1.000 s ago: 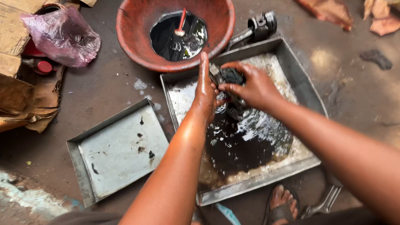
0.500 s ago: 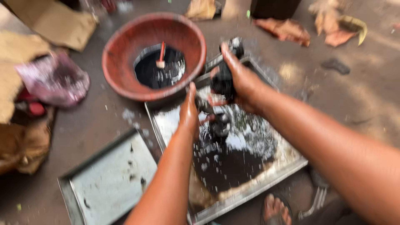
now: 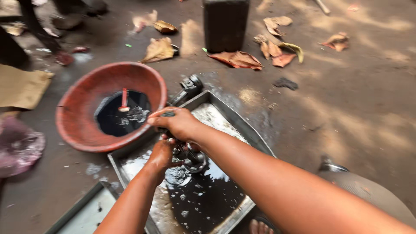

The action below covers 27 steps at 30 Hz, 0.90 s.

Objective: The person scrubs a piston and connecting rod with a brush and their hands in a metal tray filled with soapy water. They rinse the parts and place them into a red bowl containing dark liquid.

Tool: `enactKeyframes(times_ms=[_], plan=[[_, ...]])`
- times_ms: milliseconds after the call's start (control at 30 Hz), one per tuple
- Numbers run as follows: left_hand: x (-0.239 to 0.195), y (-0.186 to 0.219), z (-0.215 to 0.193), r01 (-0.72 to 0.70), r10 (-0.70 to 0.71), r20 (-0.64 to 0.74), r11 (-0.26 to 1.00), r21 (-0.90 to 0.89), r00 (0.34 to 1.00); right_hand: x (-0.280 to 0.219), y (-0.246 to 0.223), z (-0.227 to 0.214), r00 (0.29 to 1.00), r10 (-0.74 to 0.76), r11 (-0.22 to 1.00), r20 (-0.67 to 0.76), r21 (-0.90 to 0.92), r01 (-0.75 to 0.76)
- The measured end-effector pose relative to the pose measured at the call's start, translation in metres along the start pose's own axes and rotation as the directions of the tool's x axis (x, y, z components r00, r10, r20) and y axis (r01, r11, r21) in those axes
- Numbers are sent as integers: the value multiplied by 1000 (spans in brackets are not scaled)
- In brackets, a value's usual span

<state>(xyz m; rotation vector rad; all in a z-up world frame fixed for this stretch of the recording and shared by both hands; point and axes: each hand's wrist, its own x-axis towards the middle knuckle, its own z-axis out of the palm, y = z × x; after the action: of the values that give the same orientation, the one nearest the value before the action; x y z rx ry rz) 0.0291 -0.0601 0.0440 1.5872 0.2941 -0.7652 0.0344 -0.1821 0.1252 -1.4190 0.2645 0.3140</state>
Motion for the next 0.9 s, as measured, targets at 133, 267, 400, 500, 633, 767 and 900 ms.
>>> enactKeyframes(times_ms=[133, 267, 400, 500, 633, 767, 900], plan=[[6, -11, 31, -158, 156, 32, 986, 51, 987, 9, 18, -19, 987, -161, 977, 0, -139, 159], [22, -11, 42, -227, 227, 21, 973, -37, 974, 8, 12, -34, 997, -48, 992, -68, -116, 40], [36, 11, 31, -146, 145, -24, 983, -113, 989, 3, -9, -39, 993, -32, 987, -110, -162, 14], [40, 20, 27, -157, 158, -4, 974, -165, 987, 4, -17, -32, 992, -23, 992, -123, -128, 8], [41, 18, 24, -171, 170, -22, 972, -162, 985, 9, -12, -33, 995, -42, 990, -87, -137, 30], [50, 10, 23, -129, 127, -25, 976, -174, 992, 12, -3, -25, 994, -94, 992, -55, -92, 89], [62, -4, 21, -194, 211, 68, 960, -200, 975, 9, -14, -10, 984, -160, 979, -81, -145, 147]])
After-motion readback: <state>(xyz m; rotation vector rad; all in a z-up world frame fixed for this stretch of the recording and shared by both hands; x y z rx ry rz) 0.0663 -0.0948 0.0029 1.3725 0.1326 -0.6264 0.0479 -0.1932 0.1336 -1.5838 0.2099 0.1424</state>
